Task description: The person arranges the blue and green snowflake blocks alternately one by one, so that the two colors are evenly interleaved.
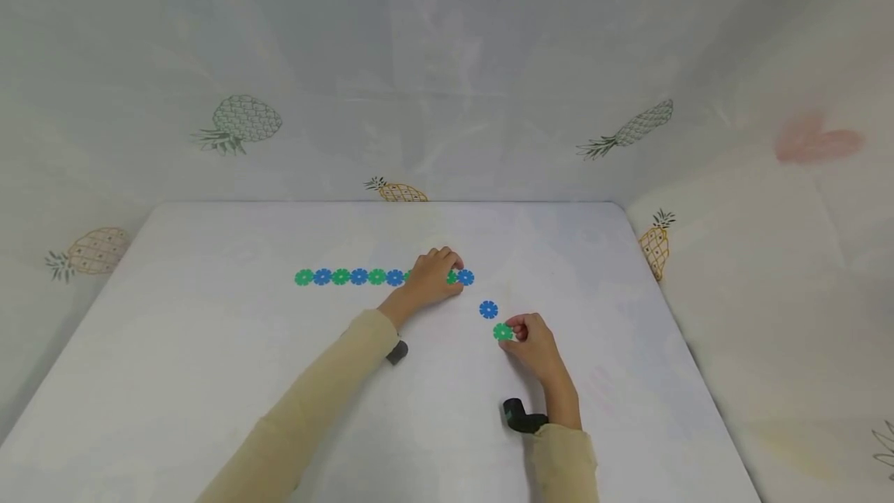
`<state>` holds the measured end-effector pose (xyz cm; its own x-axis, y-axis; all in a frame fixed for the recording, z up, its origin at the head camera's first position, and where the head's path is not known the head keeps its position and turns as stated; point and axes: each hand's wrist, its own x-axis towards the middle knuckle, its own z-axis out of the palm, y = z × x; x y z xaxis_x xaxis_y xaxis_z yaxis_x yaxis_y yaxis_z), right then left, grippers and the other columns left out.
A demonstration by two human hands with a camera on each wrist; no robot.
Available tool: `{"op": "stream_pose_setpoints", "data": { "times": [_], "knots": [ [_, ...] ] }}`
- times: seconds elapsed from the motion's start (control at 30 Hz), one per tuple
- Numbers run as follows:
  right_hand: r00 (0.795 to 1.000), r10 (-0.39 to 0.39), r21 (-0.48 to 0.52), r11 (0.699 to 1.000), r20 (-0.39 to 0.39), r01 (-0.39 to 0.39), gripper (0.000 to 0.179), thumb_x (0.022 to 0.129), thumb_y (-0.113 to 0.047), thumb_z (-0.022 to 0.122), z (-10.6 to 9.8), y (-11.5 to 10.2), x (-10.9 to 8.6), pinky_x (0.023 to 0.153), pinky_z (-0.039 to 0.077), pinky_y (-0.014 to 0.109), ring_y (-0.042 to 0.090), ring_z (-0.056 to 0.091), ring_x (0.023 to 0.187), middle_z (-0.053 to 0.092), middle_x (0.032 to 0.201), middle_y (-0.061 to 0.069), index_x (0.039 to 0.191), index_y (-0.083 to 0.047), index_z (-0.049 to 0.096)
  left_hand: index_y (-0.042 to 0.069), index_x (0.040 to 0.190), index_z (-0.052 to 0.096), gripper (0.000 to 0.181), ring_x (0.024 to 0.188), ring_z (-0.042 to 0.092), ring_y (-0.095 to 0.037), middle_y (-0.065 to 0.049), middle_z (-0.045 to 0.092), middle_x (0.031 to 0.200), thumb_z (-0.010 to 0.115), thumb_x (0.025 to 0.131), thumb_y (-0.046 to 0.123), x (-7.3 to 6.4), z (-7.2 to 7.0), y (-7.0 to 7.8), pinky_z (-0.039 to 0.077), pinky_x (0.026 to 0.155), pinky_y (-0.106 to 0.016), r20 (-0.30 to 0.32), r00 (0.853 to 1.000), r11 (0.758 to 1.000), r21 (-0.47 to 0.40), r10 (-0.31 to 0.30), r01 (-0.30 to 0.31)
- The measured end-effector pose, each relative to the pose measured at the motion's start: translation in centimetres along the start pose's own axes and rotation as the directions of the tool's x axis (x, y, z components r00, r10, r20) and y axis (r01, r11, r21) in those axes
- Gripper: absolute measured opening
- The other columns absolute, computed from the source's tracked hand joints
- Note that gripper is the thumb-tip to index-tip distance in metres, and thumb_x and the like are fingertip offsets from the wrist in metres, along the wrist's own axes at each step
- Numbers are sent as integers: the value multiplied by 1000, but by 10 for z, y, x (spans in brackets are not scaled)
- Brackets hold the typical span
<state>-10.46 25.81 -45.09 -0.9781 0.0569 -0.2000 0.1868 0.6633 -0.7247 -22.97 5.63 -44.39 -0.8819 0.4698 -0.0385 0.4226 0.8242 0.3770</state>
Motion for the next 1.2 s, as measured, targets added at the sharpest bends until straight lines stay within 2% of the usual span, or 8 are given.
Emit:
{"op": "stream_pose_setpoints", "data": {
  "times": [0.27, 0.63, 1.2],
  "knots": [
    [1000, 8, 11, 1000, 1, -8, 35, 80, -7, 69, -1, -2, -1, 73, 40, 28, 21, 46, 87, 52, 97, 12, 111, 4, 56, 16, 111, 56, 33, 107, 47, -19, 1, 53, 113, 64, 84, 33, -1, -1, 1, 39, 95, -38, -16, 1000, 1000, -2, 17, -17],
    [1000, 7, 4, 1000, -1, -7, 35, 80, -7, 68, 0, -2, -2, 73, 40, 26, 20, 45, 87, 51, 97, 12, 111, 3, 55, 19, 114, 53, 36, 110, 45, -18, 3, 52, 117, 63, 86, 38, 3, 3, 1, 37, 97, -37, 15, 1000, 1000, 28, -14, 14],
    [1000, 13, -1, 1000, -6, -13, 35, 79, -7, 68, 2, -2, -3, 73, 40, 27, 21, 45, 86, 50, 96, 11, 110, 3, 55, 19, 112, 53, 34, 110, 45, -18, 3, 52, 117, 63, 85, 38, 3, 3, 0, 37, 97, -38, 13, 1000, 1000, 26, -15, 15]
  ]
}}
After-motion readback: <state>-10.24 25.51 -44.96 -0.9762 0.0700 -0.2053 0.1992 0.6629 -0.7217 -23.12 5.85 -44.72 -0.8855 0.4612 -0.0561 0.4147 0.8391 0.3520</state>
